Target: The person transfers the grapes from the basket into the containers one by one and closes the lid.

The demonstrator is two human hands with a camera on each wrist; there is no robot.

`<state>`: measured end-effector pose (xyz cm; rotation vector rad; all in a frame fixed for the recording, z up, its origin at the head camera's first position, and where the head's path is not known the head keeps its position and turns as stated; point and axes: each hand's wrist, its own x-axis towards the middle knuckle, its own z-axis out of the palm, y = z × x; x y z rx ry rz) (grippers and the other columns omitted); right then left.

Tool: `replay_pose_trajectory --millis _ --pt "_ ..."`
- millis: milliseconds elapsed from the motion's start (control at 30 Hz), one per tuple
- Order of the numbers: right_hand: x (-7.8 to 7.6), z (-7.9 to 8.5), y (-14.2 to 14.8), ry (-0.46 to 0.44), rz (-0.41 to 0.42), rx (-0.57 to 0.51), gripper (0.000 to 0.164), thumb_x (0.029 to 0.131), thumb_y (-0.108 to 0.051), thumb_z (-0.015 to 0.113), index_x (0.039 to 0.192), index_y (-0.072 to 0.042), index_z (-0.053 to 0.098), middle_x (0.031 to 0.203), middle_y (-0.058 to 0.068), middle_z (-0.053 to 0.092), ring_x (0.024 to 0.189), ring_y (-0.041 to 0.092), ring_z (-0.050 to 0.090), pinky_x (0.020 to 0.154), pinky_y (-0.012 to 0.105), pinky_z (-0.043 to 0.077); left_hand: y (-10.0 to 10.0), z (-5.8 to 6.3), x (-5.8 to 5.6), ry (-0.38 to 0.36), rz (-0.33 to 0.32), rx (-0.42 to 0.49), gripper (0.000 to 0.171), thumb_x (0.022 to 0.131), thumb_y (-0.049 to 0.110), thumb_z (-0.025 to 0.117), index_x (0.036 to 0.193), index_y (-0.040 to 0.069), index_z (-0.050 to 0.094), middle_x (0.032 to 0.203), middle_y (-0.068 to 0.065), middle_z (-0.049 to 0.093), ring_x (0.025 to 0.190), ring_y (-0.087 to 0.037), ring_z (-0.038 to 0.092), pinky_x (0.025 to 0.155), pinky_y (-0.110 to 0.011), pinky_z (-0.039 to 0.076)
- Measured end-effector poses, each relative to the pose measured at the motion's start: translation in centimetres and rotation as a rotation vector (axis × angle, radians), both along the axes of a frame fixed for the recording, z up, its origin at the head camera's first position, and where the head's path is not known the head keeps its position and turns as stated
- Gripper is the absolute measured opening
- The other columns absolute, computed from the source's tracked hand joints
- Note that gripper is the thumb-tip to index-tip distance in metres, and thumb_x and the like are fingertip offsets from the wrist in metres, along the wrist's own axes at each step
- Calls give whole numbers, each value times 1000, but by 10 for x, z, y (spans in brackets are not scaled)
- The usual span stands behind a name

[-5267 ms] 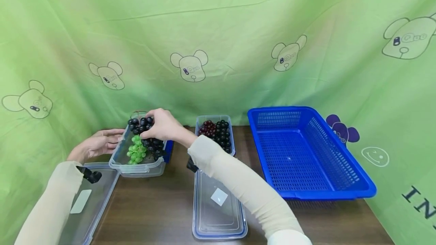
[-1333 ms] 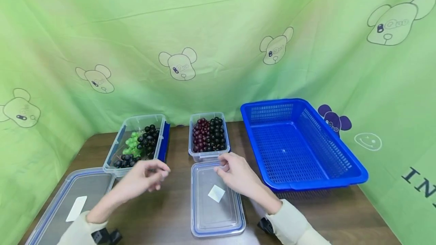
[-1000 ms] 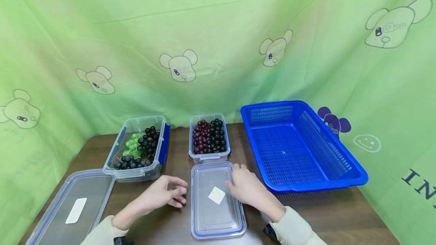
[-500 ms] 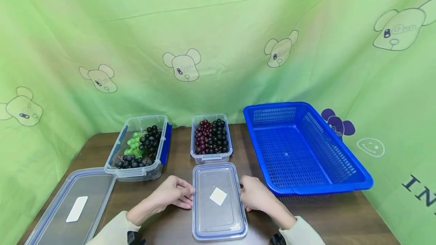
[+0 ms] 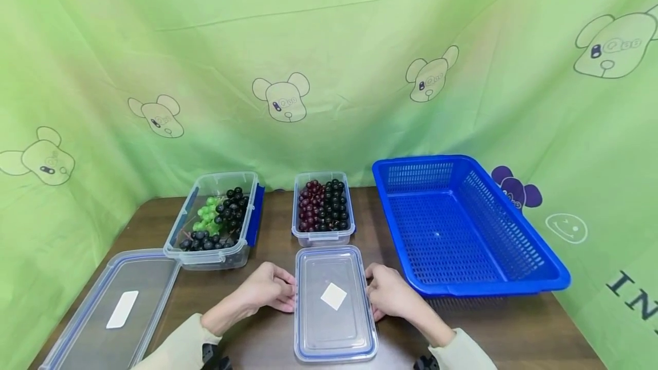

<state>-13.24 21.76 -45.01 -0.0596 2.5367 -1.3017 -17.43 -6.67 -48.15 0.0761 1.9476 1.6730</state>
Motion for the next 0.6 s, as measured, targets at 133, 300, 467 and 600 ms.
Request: replay_pose_trajectory --millis 133,300,467,600 --pt "2 -1 -2 48 14 16 30 87 15 50 117 19 55 73 10 66 52 20 65 49 35 61 2 0 0 8 8 -8 11 91 -10 67 102 -10 65 72 -11 70 60 -15 70 66 -36 67" --pt "5 0 -2 70 24 19 29 87 14 49 115 20 55 69 9 64 49 18 64 47 34 60 2 -1 3 18 15 1 11 91 -10 66 101 -9 63 72 -10 70 60 -15 70 65 -36 67" --pt "11 1 0 56 46 19 30 86 14 49 115 21 54 70 9 67 49 19 65 47 34 60 1 1 9 6 -3 35 12 91 -10 66 101 -8 61 73 -9 68 60 -15 70 64 -36 66" --pt "16 5 1 43 46 -6 29 89 13 50 116 22 54 74 9 67 52 20 67 49 34 61 -1 10 13 6 -16 57 12 91 -9 67 101 -7 60 75 -9 68 61 -15 70 64 -34 66"
